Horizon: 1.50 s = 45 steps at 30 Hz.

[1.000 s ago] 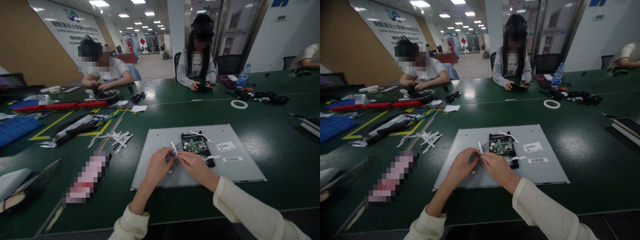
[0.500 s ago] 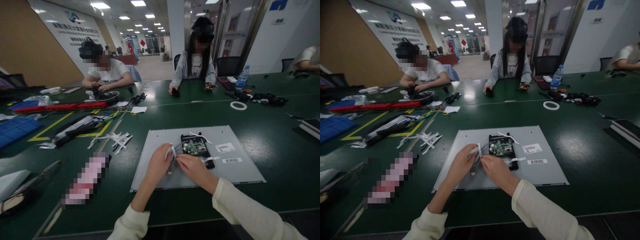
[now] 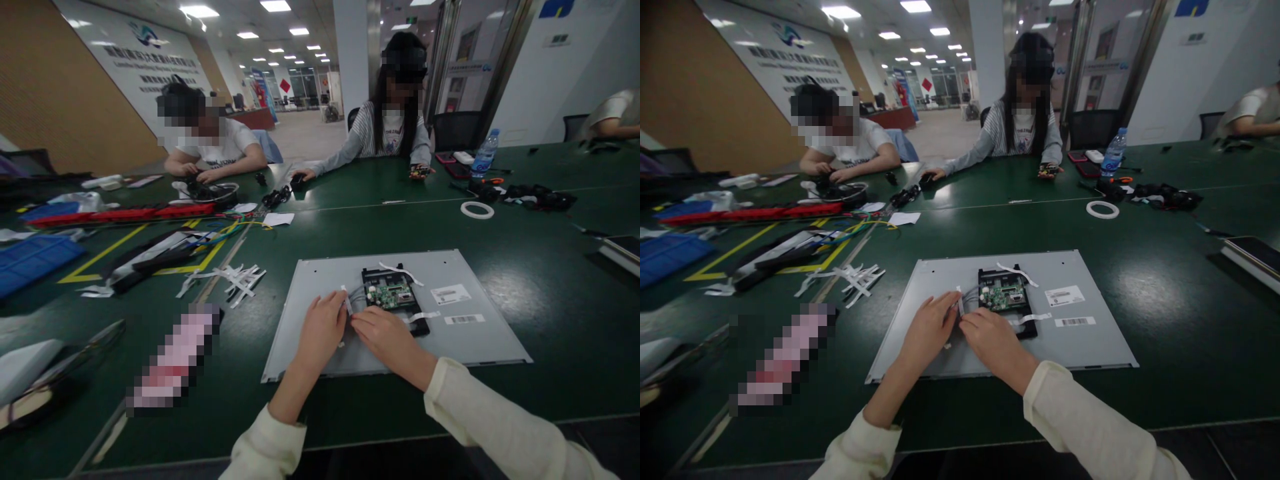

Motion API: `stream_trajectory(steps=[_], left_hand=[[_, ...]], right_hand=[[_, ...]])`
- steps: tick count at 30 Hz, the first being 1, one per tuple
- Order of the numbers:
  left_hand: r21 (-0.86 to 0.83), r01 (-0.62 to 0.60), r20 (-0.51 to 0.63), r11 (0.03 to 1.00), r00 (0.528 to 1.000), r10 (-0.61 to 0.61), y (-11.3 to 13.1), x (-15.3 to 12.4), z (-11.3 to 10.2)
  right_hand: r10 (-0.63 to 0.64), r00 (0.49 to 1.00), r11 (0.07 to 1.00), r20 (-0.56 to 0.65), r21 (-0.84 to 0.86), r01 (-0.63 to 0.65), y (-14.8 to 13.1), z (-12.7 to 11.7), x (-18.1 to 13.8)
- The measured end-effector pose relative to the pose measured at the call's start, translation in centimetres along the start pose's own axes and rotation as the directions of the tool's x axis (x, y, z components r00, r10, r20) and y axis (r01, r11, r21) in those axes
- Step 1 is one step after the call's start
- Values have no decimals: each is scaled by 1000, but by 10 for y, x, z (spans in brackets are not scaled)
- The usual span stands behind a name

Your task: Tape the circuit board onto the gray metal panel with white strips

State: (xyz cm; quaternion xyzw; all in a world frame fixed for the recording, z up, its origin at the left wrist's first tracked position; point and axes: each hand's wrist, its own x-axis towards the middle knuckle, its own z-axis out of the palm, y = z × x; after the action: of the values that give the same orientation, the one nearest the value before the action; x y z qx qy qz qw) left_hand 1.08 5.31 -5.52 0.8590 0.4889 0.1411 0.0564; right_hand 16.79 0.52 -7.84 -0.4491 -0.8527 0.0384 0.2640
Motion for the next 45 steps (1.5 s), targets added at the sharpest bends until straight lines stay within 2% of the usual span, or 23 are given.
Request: stream_trajectory(steps=[3,8,12,16,22,29,37,45], left_hand=[[73,22,16,997,1000,-23,6,-1,-2],[125,69,19,990,997,-72,8,-1,0],[105,81,34,991,996,-85,3,0,2],[61,74,64,995,995,-78,-3,1,2],[4,63,117,998,991,-63,-7,1,2],[70,79,119,994,989,-87,-2,2,4],[201,21,190,979,980,-59,10,-4,3],[215,21,238,976,969,-73,11,-2,1]], right_hand=[[-22,998,998,53,-51,25,-2,2,-2],[21,998,999,64,-43,-19,-13,0,-11],[93,995,995,39,30,-94,-25,-4,-27],[86,993,991,81,93,-93,-30,-7,-38],[102,987,989,128,93,-114,-33,-10,-40],[124,984,986,128,97,-137,-34,-11,-40],[129,987,987,99,83,-138,-34,-7,-41],[126,990,987,70,89,-132,-35,-7,-41]])
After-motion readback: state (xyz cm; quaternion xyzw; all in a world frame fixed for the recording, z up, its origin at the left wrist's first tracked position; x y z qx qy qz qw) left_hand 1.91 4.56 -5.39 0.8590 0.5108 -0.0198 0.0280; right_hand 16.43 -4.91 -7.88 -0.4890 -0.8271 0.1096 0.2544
